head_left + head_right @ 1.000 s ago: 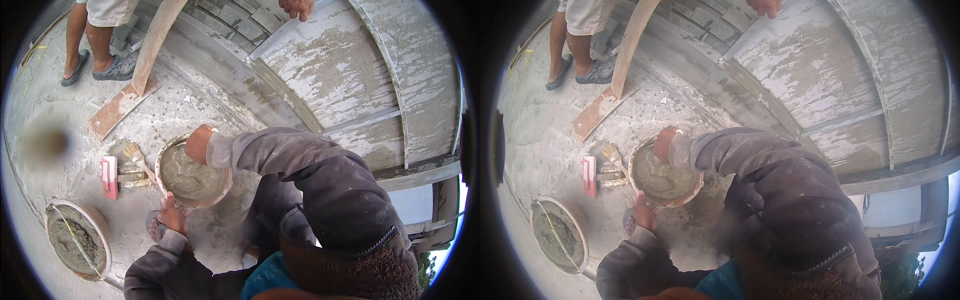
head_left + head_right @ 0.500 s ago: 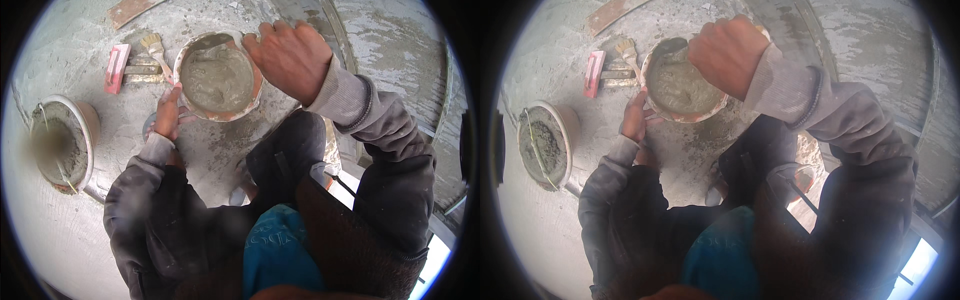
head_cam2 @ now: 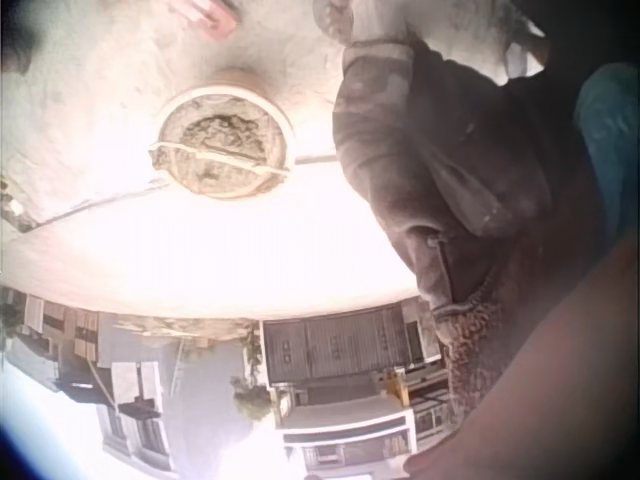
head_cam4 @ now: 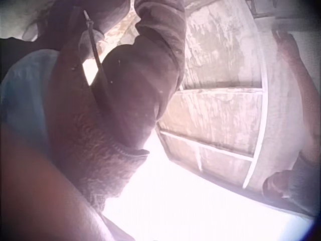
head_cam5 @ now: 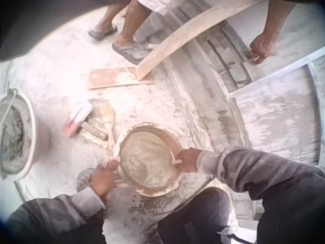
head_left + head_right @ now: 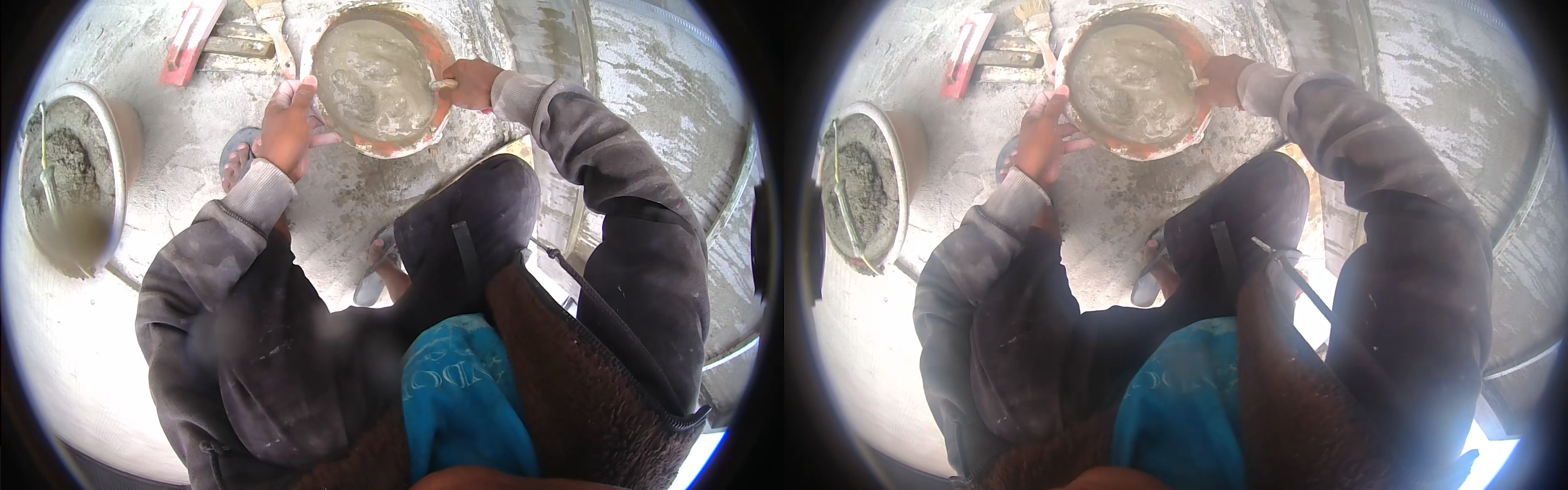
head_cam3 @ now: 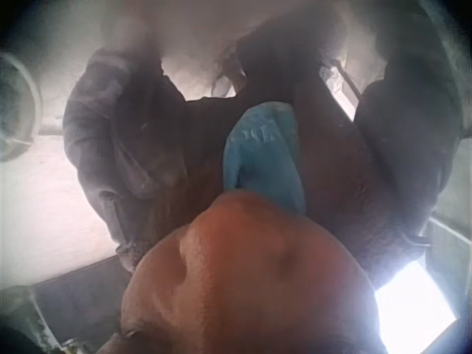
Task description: The person mixes cement in a bucket using a trowel, then scoops the mixture and applies it to a wall surface. The person also pours water from a bucket into the cement mixture and continues mixing.
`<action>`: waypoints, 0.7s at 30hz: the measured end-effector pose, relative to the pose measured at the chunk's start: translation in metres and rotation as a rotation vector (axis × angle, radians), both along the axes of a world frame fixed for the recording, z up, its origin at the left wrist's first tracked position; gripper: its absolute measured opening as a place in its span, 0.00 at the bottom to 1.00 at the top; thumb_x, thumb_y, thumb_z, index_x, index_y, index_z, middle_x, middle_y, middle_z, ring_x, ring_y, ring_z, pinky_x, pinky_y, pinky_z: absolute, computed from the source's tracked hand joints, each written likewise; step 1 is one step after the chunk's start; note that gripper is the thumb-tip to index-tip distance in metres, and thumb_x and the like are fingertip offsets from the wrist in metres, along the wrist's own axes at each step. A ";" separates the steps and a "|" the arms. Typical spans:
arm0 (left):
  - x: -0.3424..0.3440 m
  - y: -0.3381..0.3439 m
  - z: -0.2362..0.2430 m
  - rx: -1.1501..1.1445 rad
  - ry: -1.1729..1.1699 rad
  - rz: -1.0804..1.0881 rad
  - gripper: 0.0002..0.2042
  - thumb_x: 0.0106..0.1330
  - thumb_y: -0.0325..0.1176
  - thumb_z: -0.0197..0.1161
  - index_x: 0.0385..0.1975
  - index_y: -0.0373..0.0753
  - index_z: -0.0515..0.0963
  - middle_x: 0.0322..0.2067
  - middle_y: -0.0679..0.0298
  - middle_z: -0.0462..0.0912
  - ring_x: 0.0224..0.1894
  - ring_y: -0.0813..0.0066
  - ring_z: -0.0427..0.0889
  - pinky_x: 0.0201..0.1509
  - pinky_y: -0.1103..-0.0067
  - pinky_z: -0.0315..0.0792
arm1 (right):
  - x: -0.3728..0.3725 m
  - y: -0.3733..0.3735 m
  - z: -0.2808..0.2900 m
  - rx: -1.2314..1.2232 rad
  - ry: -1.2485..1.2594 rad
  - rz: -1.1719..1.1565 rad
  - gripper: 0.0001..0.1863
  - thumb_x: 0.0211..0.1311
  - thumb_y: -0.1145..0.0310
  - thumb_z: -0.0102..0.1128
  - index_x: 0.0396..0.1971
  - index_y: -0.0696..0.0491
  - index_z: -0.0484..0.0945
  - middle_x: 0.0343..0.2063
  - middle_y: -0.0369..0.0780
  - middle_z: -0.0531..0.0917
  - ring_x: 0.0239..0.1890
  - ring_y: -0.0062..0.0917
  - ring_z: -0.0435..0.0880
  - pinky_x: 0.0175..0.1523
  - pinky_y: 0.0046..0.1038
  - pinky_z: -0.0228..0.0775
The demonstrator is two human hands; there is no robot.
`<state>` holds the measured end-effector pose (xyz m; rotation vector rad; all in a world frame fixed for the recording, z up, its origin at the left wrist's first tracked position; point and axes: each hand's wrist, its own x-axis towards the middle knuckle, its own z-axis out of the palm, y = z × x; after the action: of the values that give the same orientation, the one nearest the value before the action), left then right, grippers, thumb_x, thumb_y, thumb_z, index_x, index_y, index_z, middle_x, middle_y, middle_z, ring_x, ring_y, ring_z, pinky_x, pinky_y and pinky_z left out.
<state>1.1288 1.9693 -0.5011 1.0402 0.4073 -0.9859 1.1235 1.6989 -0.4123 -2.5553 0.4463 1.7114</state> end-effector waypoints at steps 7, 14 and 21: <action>-0.001 -0.004 0.001 0.047 -0.028 -0.036 0.15 0.75 0.44 0.51 0.49 0.38 0.70 0.37 0.64 0.76 0.32 0.79 0.78 0.34 0.74 0.85 | -0.051 0.007 -0.002 0.315 0.282 -0.974 0.23 0.70 0.45 0.51 0.37 0.54 0.75 0.16 0.32 0.70 0.11 0.17 0.67 0.14 0.24 0.62; -0.002 0.004 0.004 0.038 0.007 -0.026 0.15 0.75 0.45 0.52 0.49 0.40 0.71 0.40 0.67 0.77 0.34 0.81 0.78 0.34 0.75 0.84 | -0.011 0.004 0.067 0.235 0.303 -0.796 0.25 0.71 0.41 0.47 0.39 0.52 0.74 0.17 0.31 0.70 0.11 0.16 0.68 0.15 0.24 0.63; 0.000 0.008 0.004 0.042 -0.004 -0.017 0.21 0.74 0.46 0.53 0.59 0.38 0.67 0.47 0.62 0.78 0.37 0.74 0.81 0.30 0.76 0.84 | 0.008 0.039 0.020 0.112 -0.272 0.385 0.18 0.67 0.55 0.54 0.45 0.54 0.78 0.23 0.45 0.83 0.28 0.33 0.86 0.33 0.33 0.78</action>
<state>1.1291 1.9776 -0.4967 1.0850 0.4183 -0.9939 1.1311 1.7376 -0.3926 -2.8663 -0.1601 1.3875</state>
